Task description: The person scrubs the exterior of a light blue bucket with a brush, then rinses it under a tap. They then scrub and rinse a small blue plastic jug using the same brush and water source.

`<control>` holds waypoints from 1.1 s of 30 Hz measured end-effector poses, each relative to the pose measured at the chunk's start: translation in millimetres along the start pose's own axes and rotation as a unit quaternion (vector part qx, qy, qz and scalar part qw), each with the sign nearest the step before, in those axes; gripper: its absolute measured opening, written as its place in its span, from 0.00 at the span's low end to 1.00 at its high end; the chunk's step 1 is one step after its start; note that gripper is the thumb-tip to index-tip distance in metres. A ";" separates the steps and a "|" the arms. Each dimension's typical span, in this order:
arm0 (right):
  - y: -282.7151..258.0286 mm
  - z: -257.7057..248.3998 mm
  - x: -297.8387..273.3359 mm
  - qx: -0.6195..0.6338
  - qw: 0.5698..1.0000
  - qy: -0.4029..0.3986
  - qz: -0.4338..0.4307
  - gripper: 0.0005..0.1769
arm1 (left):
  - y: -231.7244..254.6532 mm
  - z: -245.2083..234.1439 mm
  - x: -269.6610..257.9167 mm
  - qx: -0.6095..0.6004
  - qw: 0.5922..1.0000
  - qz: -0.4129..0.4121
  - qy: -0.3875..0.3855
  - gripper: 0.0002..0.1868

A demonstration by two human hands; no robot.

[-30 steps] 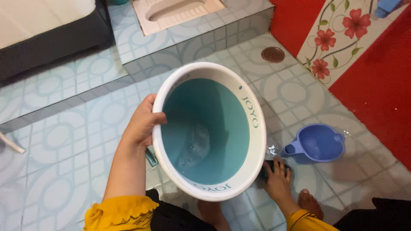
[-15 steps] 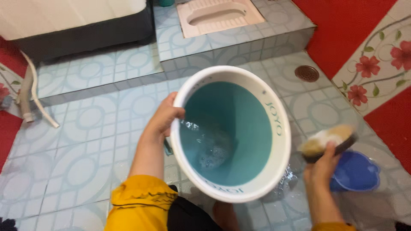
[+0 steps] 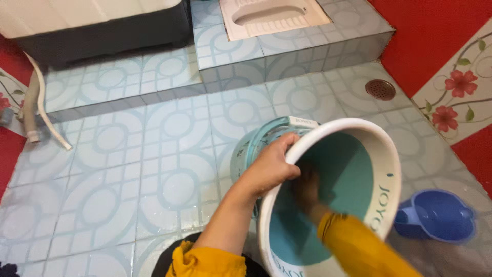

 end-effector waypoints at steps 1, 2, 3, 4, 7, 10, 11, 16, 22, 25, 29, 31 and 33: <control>-17.5 1.9 -1.1 0.094 0.995 -0.041 0.014 0.22 | 2.5 -2.0 3.2 -0.019 1.000 0.008 -0.006 0.24; -32.9 0.4 -2.2 0.204 0.974 -0.087 0.042 0.21 | 1.5 -3.3 6.7 -0.030 0.999 0.001 -0.012 0.24; -46.7 -3.7 -1.3 0.335 0.929 -0.132 0.085 0.20 | -1.0 -3.5 9.7 -0.042 0.999 -0.006 -0.019 0.24; -59.2 -5.9 -5.1 0.530 0.811 -0.188 0.162 0.20 | -6.2 1.0 10.3 -0.057 0.998 -0.016 -0.028 0.25; -78.8 -32.6 -25.7 0.860 0.284 -0.222 0.360 0.18 | -13.1 -18.7 17.1 -0.052 0.999 -0.003 0.000 0.25; -63.1 -58.4 -60.2 0.863 0.337 -0.292 0.238 0.16 | -17.2 -45.1 23.9 -0.071 0.995 -0.004 0.072 0.28; -43.0 -69.9 -69.9 0.801 0.540 -0.250 0.072 0.18 | -19.3 -56.0 23.5 -0.065 0.994 -0.021 0.083 0.28; 121.7 -61.4 -104.2 0.071 0.965 -0.215 -0.133 0.22 | -33.7 -61.9 16.6 -0.077 0.992 -0.040 0.091 0.24; 82.9 -91.2 -85.0 0.297 0.884 -0.361 -0.009 0.29 | -50.9 -39.1 36.3 -0.100 0.959 -0.028 0.262 0.23; 57.0 -124.2 -68.4 0.607 0.717 -0.322 0.118 0.27 | -80.9 -37.8 39.0 -0.093 0.949 -0.055 0.295 0.21; 139.9 -192.6 -79.3 0.454 0.835 -0.309 -0.011 0.36 | -139.7 -49.6 23.2 -0.193 0.893 -0.122 0.389 0.22; 171.6 -204.9 -99.3 0.186 0.885 -0.426 -0.028 0.40 | -151.9 -52.6 18.8 -0.148 0.892 -0.148 0.401 0.23; 195.9 -229.1 -108.1 0.054 0.947 -0.315 -0.013 0.48 | -154.7 -58.0 23.8 -0.123 0.890 -0.160 0.410 0.23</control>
Point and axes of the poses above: each hand's wrist, its own x-axis towards the middle knuckle, its own z-axis out of the palm, y = z × x, the point moved 6 cm from there along x, towards the middle knuckle, and after that the axes turned 2 degrees about -x, right-handed, at the moved point
